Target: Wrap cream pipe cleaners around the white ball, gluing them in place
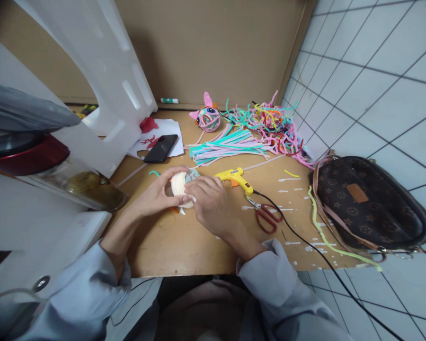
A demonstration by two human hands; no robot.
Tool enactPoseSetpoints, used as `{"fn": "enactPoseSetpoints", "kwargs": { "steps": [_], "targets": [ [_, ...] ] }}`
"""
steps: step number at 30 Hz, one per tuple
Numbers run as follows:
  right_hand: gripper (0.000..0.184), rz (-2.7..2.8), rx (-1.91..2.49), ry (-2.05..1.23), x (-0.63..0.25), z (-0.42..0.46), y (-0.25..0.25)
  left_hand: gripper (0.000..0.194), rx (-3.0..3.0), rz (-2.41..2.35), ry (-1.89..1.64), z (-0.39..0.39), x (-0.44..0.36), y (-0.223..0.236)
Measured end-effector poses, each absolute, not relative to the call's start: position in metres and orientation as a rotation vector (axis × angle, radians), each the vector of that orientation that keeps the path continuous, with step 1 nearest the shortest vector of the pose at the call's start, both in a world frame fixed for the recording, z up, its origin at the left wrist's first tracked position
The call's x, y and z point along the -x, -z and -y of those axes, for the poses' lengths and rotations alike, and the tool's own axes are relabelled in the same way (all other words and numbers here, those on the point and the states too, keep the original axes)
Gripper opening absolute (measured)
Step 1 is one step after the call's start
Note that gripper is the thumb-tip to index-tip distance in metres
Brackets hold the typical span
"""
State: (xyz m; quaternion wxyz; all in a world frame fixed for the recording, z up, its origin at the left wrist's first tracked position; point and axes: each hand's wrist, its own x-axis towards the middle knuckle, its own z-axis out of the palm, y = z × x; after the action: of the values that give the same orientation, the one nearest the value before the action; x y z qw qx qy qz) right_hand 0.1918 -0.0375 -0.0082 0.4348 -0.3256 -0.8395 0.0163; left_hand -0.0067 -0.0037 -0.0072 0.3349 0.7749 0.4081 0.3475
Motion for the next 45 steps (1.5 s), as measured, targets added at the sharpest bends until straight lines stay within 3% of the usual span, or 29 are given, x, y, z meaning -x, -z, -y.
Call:
{"fn": "enactPoseSetpoints", "kwargs": {
  "steps": [9, 15, 45],
  "targets": [
    [0.022, 2.082, 0.782, -0.067, -0.192, 0.036, 0.009, 0.081, -2.029, -1.069, -0.892, 0.001, 0.006, 0.011],
    [0.022, 2.059, 0.753, -0.087, -0.191, 0.037, 0.009, 0.073, -2.014, -1.100, -0.875, 0.004, 0.004, 0.005],
    [0.022, 2.066, 0.815, -0.086, -0.192, 0.038, 0.007, 0.067, -2.148, -1.031, -0.896, 0.001, 0.010, 0.006]
  ]
}}
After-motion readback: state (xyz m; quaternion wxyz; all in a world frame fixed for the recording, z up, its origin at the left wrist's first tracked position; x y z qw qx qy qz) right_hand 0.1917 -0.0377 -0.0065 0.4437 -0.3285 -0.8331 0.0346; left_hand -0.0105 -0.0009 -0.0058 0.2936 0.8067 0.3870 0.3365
